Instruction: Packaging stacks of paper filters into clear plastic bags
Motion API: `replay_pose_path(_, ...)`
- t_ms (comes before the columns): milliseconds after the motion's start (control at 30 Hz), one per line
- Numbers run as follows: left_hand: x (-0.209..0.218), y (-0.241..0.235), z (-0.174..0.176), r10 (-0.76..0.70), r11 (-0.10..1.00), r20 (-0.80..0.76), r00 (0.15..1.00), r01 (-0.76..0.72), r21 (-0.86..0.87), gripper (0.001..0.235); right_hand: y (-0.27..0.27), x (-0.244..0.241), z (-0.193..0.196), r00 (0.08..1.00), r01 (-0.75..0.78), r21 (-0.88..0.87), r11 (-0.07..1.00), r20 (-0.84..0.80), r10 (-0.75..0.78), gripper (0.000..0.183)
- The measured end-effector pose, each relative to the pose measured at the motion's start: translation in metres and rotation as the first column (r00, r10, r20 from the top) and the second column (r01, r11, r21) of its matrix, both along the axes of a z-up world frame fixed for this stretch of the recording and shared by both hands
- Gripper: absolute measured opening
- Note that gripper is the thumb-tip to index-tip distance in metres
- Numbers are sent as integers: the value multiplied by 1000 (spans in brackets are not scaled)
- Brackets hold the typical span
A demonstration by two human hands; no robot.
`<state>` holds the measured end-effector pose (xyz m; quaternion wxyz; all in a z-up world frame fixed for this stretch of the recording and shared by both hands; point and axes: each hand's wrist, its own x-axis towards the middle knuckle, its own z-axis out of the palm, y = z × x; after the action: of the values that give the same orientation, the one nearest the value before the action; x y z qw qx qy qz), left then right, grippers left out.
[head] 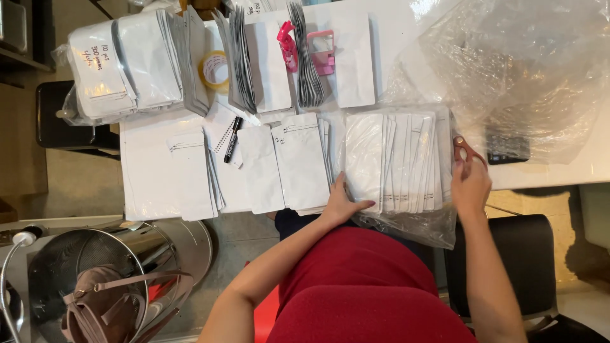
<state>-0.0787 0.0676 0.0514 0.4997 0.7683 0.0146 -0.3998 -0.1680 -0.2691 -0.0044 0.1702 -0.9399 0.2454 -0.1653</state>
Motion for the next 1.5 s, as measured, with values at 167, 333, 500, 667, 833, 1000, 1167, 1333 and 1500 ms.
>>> replay_pose_path(167, 8, -10, -7, 14, 1000, -22, 1000, -13, 22, 132, 56, -36, 22, 944, 303, 474, 826, -266, -194, 62)
replay_pose_path(333, 7, -36, 2, 29, 999, -131, 991, -32, -17, 123, 10, -63, -63, 961, 273, 590, 760, -203, -187, 59)
replay_pose_path(500, 20, -57, 36, 184, 940, -207, 961, -233, -248, 100, -17, -46, -20, 962, 143, 685, 714, 74, -263, 27)
replay_pose_path(667, 57, -48, 119, 103, 960, -306, 947, -175, -218, 111, 27, 1, 136, 933, 145, 847, 512, 55, -355, 8)
replay_pose_path(833, 89, -46, 86, 71, 790, -478, 876, -342, -509, 77, 53, 16, 172, 861, -137, 859, 494, 349, -370, 15)
replay_pose_path(1000, 115, -43, 86, 88, 790, -497, 863, -365, -493, 107, 96, 18, 205, 799, -257, 649, 716, 560, -220, 15)
replay_pose_path(1167, 131, -38, 102, 3, 767, -464, 886, -300, -567, 73, 146, 10, 203, 705, -298, 556, 776, 676, -213, 15)
replay_pose_path(1333, 179, -49, 18, -16, 798, -184, 983, -98, -594, 58, 163, -7, 76, 625, -52, 255, 965, 763, -168, 15)
replay_pose_path(1500, 193, -51, 17, -62, 920, 67, 996, 83, -382, 52, 189, -35, -87, 753, -289, 138, 947, 644, 136, 8)
